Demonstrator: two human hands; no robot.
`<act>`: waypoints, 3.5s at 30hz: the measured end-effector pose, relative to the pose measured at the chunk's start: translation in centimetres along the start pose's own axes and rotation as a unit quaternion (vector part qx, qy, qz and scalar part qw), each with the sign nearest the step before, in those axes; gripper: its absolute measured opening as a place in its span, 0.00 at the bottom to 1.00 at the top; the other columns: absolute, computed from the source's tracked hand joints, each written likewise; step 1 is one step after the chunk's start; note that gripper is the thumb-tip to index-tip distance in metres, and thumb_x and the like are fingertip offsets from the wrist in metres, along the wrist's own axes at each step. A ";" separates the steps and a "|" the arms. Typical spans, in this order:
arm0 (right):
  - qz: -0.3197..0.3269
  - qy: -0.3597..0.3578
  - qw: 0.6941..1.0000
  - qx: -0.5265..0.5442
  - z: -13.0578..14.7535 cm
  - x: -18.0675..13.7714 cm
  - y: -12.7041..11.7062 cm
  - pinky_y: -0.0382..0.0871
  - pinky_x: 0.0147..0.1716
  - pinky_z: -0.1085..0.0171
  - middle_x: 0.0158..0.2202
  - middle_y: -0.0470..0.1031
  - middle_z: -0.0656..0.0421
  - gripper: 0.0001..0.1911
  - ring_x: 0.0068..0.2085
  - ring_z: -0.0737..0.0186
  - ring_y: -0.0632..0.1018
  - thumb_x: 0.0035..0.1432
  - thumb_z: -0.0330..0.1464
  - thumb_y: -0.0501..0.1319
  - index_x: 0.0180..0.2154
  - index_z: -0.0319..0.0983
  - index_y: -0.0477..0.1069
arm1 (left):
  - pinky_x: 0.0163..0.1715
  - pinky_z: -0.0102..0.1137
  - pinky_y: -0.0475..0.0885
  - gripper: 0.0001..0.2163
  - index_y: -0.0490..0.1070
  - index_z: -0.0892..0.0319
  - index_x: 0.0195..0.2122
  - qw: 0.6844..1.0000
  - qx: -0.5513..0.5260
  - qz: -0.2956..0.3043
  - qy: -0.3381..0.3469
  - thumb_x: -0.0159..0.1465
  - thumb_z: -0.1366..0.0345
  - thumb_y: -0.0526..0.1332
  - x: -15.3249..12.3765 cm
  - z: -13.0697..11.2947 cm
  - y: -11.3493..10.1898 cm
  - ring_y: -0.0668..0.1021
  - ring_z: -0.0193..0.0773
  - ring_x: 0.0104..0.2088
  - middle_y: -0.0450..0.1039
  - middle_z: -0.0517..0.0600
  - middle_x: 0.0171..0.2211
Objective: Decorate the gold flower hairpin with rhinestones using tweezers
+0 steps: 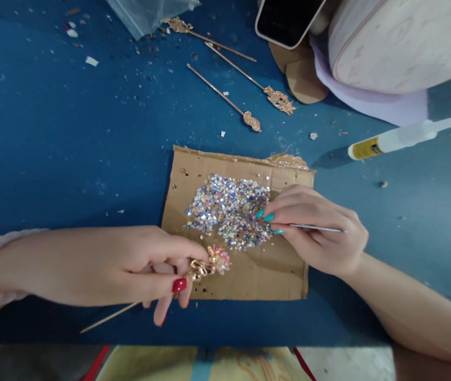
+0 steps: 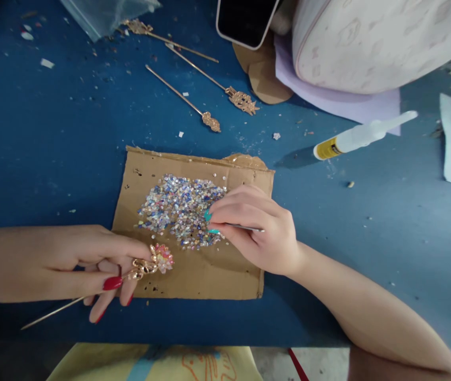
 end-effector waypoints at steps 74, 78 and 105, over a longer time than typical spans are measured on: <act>0.037 0.008 0.999 -0.018 0.8 0.0 0.9 0.81 0.39 0.57 0.36 0.86 0.54 0.04 0.36 0.61 0.86 0.65 0.25 0.67 0.39 0.39 0.78 | 0.35 0.27 0.80 0.25 0.63 0.42 0.72 1.000 0.013 -0.005 0.005 0.75 0.66 0.55 0.0 -0.2 -0.1 0.87 0.39 0.36 0.84 0.52 0.45; 0.029 0.003 1.000 -0.010 0.7 0.0 0.8 0.82 0.39 0.57 0.35 0.86 0.55 0.06 0.35 0.61 0.86 0.64 0.24 0.66 0.39 0.40 0.78 | 0.35 0.27 0.80 0.25 0.63 0.43 0.72 1.000 0.017 -0.006 0.013 0.75 0.66 0.55 0.2 -0.3 -0.2 0.87 0.39 0.36 0.84 0.53 0.45; 0.023 0.005 1.000 -0.010 0.6 0.1 0.8 0.81 0.37 0.56 0.36 0.86 0.56 0.06 0.36 0.59 0.86 0.64 0.23 0.66 0.39 0.40 0.78 | 0.36 0.25 0.79 0.27 0.60 0.41 0.73 0.999 0.013 0.014 0.035 0.75 0.71 0.52 0.3 -0.4 0.1 0.86 0.36 0.35 0.82 0.52 0.46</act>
Point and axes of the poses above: each hand's wrist, its own x-axis towards the middle knuckle, its own y-axis out of the palm, z = x × y, the point moved 6 cm from there along x, towards the middle knuckle
